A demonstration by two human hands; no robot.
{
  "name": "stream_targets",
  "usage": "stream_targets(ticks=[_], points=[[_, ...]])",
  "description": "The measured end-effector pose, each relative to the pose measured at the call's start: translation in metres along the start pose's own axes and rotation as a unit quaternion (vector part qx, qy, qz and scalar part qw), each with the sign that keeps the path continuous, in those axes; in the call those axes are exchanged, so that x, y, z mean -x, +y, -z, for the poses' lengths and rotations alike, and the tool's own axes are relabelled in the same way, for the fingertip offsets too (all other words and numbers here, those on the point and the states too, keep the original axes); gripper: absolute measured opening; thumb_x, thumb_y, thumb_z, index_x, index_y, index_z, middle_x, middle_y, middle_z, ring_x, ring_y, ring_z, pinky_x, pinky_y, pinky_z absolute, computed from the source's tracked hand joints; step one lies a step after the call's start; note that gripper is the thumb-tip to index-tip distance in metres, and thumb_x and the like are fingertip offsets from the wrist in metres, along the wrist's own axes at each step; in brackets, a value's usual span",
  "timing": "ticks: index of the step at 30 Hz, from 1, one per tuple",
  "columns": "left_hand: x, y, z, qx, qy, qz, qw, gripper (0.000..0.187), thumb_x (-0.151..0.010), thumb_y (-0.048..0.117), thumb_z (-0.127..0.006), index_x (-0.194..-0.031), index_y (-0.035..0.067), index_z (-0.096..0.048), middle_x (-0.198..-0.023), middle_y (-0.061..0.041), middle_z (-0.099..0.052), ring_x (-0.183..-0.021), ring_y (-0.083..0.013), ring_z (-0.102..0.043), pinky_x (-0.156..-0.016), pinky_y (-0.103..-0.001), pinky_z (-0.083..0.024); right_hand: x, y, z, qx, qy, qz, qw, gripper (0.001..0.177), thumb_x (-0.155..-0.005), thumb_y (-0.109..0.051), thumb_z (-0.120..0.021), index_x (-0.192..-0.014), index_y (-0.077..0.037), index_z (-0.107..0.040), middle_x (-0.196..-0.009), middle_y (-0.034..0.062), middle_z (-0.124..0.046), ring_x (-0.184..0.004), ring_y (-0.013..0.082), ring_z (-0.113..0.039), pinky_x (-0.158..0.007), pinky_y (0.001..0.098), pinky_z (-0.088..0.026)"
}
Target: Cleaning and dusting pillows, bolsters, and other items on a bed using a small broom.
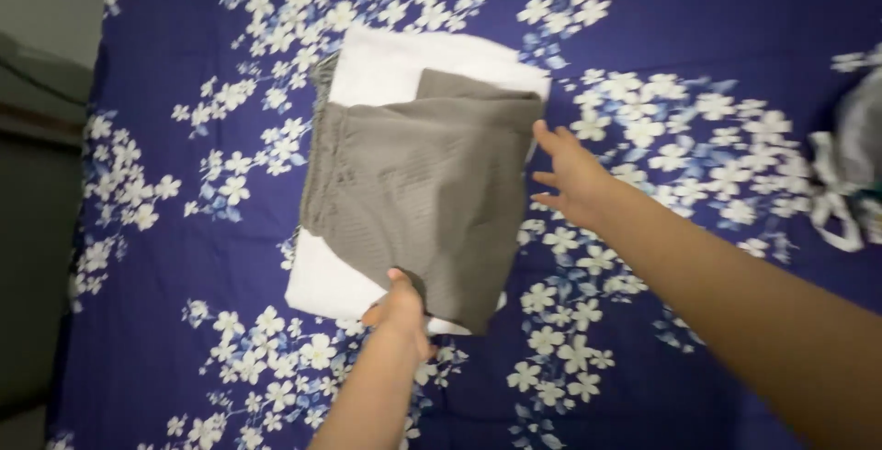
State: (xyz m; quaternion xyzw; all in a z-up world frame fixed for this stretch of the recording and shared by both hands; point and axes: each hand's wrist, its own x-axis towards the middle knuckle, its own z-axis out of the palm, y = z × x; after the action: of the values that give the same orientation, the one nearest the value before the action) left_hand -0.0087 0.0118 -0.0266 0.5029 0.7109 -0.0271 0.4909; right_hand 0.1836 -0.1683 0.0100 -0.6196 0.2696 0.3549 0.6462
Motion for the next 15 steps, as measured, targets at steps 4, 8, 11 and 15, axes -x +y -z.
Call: stream_targets(ticks=[4, 8, 11, 15], points=[[-0.003, 0.015, -0.02, -0.113, 0.096, -0.161, 0.976, 0.089, -0.088, 0.052, -0.071, -0.152, 0.009, -0.028, -0.151, -0.025, -0.033, -0.136, -0.0432, -0.041, -0.109, -0.057, -0.04, 0.026, -0.013, 0.027, -0.029, -0.052, 0.033, 0.998, 0.086, -0.092, -0.058, -0.053, -0.162, -0.02, -0.02, -0.165, 0.0076, -0.034, -0.144, 0.0364, -0.041, -0.111, 0.0544, -0.039], [0.047, 0.043, -0.039, -0.154, 0.071, -0.274, 0.947, 0.083, -0.087, 0.05, -0.073, -0.15, 0.011, -0.035, -0.15, -0.026, -0.03, -0.138, -0.0437, -0.037, -0.113, -0.054, -0.035, 0.069, -0.024, 0.054, -0.054, -0.075, 0.051, 0.994, 0.085, -0.092, -0.057, -0.054, -0.16, -0.018, -0.023, -0.161, 0.0082, -0.041, -0.139, 0.0341, -0.048, -0.107, 0.052, -0.043], [0.108, 0.073, -0.06, -0.138, -0.049, -0.327, 0.934, 0.074, -0.089, 0.051, -0.067, -0.148, 0.017, -0.039, -0.152, -0.023, -0.03, -0.14, -0.0414, -0.035, -0.115, -0.051, -0.032, 0.109, -0.034, 0.08, -0.061, -0.087, 0.082, 0.991, 0.078, -0.092, -0.058, -0.05, -0.157, -0.021, -0.028, -0.153, 0.0071, -0.052, -0.131, 0.0301, -0.055, -0.104, 0.048, -0.044], [0.185, 0.083, -0.072, -0.119, -0.179, -0.346, 0.913, 0.066, -0.091, 0.05, -0.061, -0.146, 0.02, -0.041, -0.153, -0.017, -0.029, -0.14, -0.0362, -0.036, -0.115, -0.049, -0.032, 0.159, -0.033, 0.125, -0.097, -0.074, 0.126, 0.985, 0.068, -0.095, -0.057, -0.046, -0.152, -0.022, -0.036, -0.141, 0.0084, -0.065, -0.125, 0.0279, -0.06, -0.1, 0.0435, -0.045]])
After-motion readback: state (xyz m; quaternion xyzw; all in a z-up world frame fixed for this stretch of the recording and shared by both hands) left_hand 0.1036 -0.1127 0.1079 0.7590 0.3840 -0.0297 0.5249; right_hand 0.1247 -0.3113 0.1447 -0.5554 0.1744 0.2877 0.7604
